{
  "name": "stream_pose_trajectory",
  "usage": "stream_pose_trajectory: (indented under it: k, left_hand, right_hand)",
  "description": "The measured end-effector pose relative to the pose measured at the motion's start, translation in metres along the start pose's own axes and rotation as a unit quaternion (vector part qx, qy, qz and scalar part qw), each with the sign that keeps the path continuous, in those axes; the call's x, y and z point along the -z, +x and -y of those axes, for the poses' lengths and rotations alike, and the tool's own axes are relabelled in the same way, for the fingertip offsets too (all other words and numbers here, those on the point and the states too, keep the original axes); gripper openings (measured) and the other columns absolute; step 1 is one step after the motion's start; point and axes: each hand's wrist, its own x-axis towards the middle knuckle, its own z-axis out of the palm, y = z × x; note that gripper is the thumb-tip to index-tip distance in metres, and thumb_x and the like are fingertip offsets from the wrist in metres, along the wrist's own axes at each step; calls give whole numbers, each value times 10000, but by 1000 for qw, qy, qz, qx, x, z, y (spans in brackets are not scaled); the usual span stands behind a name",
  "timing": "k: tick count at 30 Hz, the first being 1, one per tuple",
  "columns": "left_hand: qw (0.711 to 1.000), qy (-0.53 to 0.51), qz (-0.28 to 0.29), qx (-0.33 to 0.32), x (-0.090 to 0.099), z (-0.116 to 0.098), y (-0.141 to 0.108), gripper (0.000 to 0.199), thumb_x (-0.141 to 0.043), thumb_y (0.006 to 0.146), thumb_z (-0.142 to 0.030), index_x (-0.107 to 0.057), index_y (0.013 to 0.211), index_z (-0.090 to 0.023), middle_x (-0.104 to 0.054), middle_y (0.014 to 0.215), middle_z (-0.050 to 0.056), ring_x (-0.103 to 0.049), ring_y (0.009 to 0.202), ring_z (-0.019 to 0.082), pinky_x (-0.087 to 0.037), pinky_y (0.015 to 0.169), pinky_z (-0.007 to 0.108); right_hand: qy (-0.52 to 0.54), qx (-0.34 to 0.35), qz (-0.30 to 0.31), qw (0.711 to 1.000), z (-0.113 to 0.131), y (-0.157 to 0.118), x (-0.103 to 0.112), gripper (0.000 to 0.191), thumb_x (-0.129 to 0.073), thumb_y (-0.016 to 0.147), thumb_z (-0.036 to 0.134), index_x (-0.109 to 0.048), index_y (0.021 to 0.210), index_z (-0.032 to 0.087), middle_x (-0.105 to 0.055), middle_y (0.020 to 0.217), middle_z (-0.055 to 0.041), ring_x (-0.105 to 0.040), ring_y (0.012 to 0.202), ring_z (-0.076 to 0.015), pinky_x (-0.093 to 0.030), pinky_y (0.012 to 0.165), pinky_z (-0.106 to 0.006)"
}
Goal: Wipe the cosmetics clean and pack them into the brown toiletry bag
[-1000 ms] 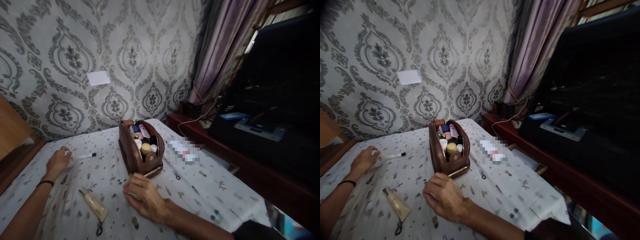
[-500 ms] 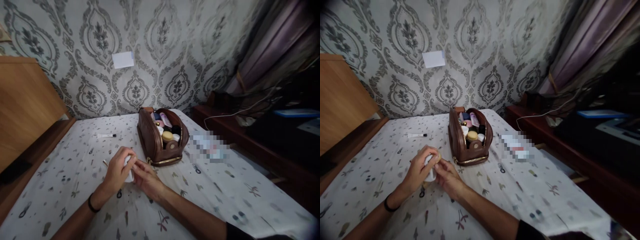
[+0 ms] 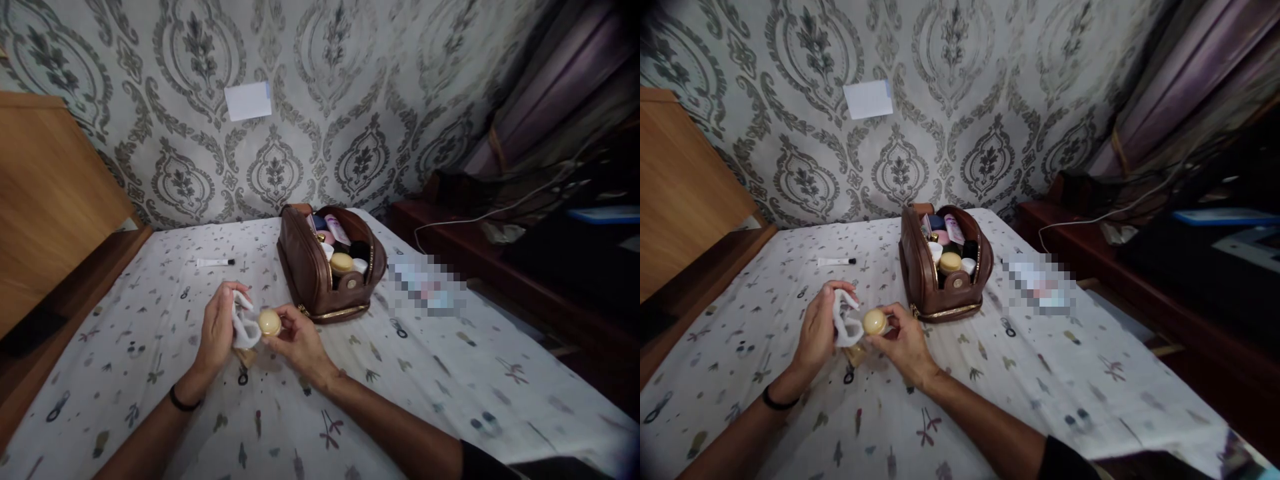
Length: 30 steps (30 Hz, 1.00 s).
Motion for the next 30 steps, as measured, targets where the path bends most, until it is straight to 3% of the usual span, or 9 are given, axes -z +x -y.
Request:
stream_pose_trajectory:
  k: [6,8,11,15,18,20,23,28,30]
  left_hand:
    - [939,195,137,-248,-19,3,-24,268,-426,997,-335,-639,1082,-197,-681,1068,92,-580,1039,252,-464,923,410]
    - [932,219,162,-240,-24,6,-28,281,-409,997,-306,-640,1111,-193,-685,1062,98,-582,1028,259,-465,917,425]
    - [961,165,173,-138,-21,7,-25,305,-380,1002,-336,-637,1095,-202,-691,1037,88,-611,999,241,-480,900,403]
    - [980,32,193,31,-11,0,-11,340,-416,967,-459,-653,1009,-218,-717,1042,71,-661,989,230,-506,906,358]
    - [975,-27,201,89,-7,-5,-7,445,-395,947,-570,-667,929,-218,-734,1025,65,-688,969,235,-539,857,329]
    - [975,-43,186,113,-7,-5,-9,529,-341,935,-648,-657,947,-224,-746,928,57,-710,778,226,-566,687,323]
    - [978,-47,185,84,-9,1,-17,573,-300,922,-693,-621,1055,-237,-702,675,16,-626,479,205,-507,470,319]
    - [984,53,121,-116,-13,15,-23,358,-520,919,-513,-649,1090,-227,-745,1020,79,-709,948,252,-555,828,347]
    - [982,77,105,-139,-15,18,-23,295,-497,949,-446,-652,1057,-219,-740,1017,79,-702,947,235,-544,825,332]
  right_hand:
    - [-214,146,4,966,-4,-12,-5,252,-612,737,164,-620,988,184,-695,946,-56,-623,842,-196,-497,767,-318]
    - [-230,170,16,958,-4,-14,-5,235,-577,734,141,-628,962,171,-689,953,-73,-619,859,-205,-494,787,-333]
    - [-192,128,46,972,-1,-16,-4,166,-639,698,141,-615,859,176,-636,812,-8,-561,735,-156,-460,673,-272]
    - [6,-16,122,992,9,-16,-7,348,-851,586,226,-582,801,183,-582,724,60,-520,652,-105,-422,604,-220]
    - [165,-99,158,969,15,-15,-10,497,-949,469,296,-614,815,174,-623,733,59,-570,666,-103,-452,642,-227]
    - [211,-128,159,956,15,-15,-10,509,-957,479,366,-660,837,160,-658,742,37,-598,665,-109,-445,617,-224]
    - [255,-152,137,945,12,-13,-8,487,-948,521,420,-715,847,142,-664,710,27,-585,609,-88,-387,539,-200]
    - [325,-177,92,924,5,-9,-6,423,-964,534,339,-728,807,119,-633,654,37,-527,542,-39,-342,511,-172]
    - [337,-172,78,922,5,-8,-7,457,-980,500,292,-728,846,130,-657,697,33,-551,566,-48,-360,524,-173]
